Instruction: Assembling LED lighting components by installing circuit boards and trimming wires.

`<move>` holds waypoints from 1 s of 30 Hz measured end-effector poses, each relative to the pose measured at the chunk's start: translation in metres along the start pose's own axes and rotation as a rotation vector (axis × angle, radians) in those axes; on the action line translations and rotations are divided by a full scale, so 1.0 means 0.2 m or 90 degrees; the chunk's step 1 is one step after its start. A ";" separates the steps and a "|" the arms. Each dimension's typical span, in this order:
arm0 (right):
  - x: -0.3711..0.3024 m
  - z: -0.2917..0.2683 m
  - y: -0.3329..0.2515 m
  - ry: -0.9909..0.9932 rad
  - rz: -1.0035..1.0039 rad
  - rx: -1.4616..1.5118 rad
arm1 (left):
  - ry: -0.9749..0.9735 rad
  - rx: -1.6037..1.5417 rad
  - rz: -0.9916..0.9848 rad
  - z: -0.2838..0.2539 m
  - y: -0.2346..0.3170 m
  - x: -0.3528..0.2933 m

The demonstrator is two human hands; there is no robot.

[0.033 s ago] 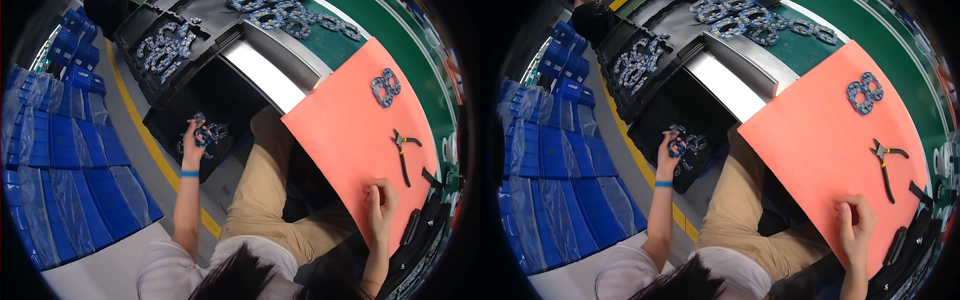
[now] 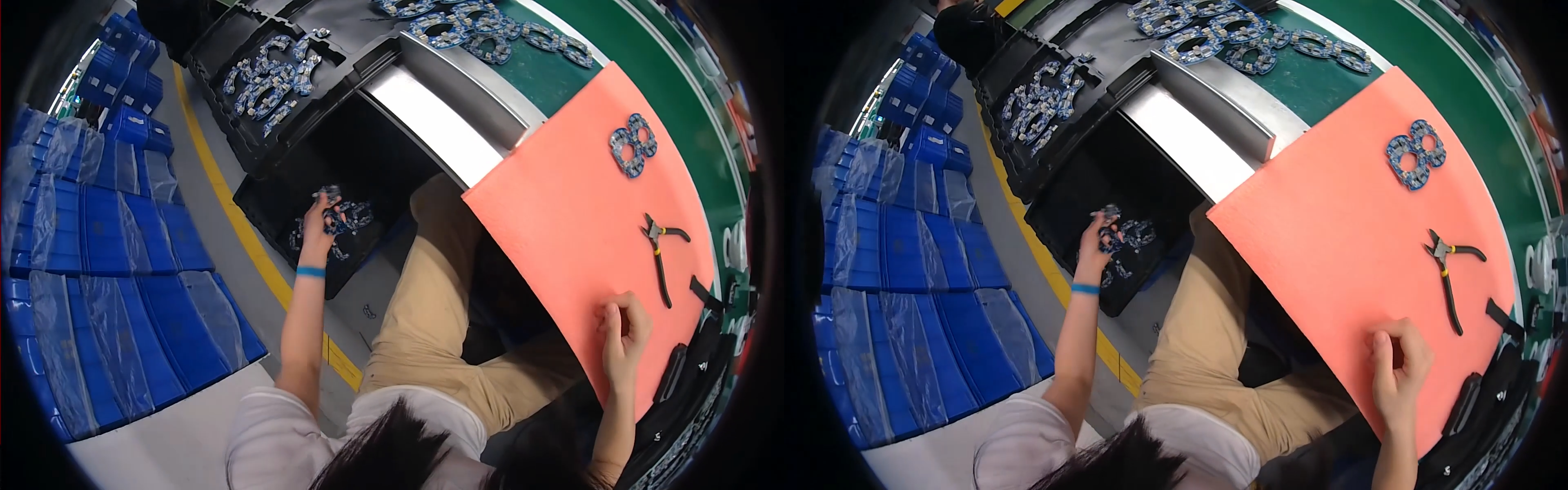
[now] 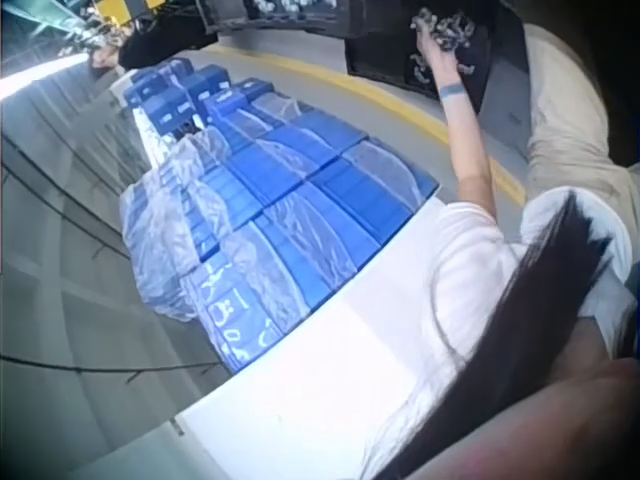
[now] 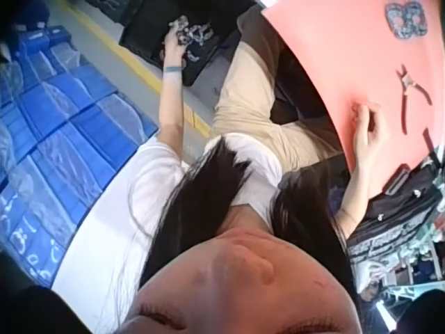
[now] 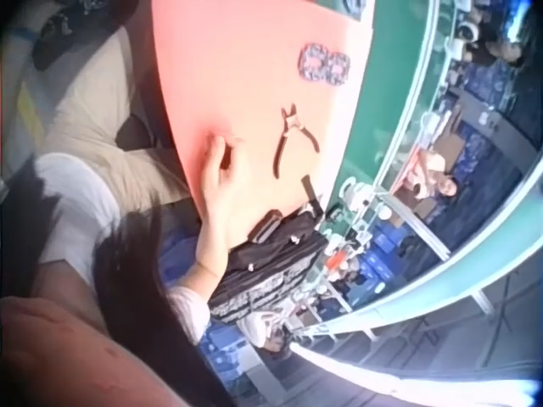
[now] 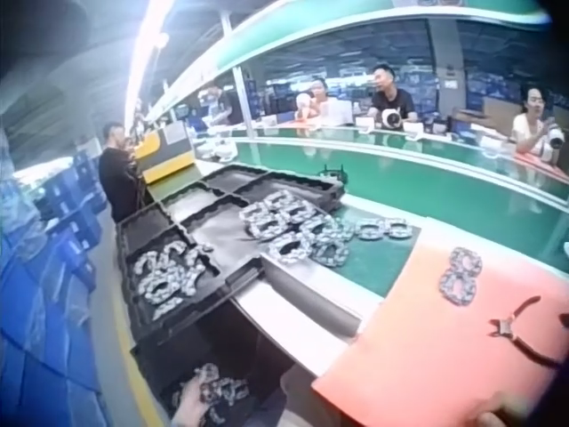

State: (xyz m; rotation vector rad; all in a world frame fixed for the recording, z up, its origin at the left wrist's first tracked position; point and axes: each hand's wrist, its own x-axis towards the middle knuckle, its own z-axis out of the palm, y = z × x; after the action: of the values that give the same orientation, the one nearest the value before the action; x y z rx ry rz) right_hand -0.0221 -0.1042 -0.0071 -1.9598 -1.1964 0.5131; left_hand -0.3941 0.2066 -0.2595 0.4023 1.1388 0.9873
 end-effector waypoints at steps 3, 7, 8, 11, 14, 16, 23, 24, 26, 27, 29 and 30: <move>0.01 0.01 0.03 -0.003 -0.064 -0.045 | 0.060 0.259 0.039 -0.08 -0.12 0.40; 0.03 0.03 0.02 0.014 -0.064 -0.046 | 0.139 0.300 -0.002 -0.12 -0.20 0.67; 0.02 0.02 0.02 0.013 -0.063 -0.043 | 0.178 0.267 -0.045 -0.11 -0.22 0.70; 0.03 0.02 0.03 0.008 -0.049 -0.046 | 0.126 0.122 -0.141 -0.14 -0.20 0.74; 0.03 0.02 0.04 0.006 -0.045 -0.054 | 0.127 0.279 -0.040 -0.13 -0.25 0.67; 0.03 0.02 0.04 0.008 -0.046 -0.062 | -0.015 0.309 0.015 -0.07 -0.24 0.56; 0.03 0.03 0.04 0.013 -0.070 -0.075 | 0.022 -0.283 -0.114 -0.16 -0.13 0.58; 0.03 0.03 0.04 0.015 -0.069 -0.075 | 0.022 -0.283 -0.114 -0.19 -0.13 0.61; 0.02 0.03 0.04 0.016 -0.062 -0.076 | 0.077 -0.213 -0.164 -0.19 -0.13 0.65; 0.02 0.03 0.04 0.018 -0.055 -0.077 | 0.076 -0.213 -0.166 -0.18 -0.14 0.68; 0.02 0.03 0.04 0.020 -0.052 -0.077 | 0.202 -0.029 -0.154 -0.14 -0.15 0.70; 0.01 0.04 0.05 0.023 -0.050 -0.077 | 0.203 -0.027 -0.156 -0.14 -0.16 0.73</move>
State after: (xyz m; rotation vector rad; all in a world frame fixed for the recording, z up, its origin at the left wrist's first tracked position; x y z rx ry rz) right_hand -0.0203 -0.1011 -0.0189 -2.0051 -1.3016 0.3708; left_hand -0.3931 0.3029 -0.3766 0.0664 1.4142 0.8763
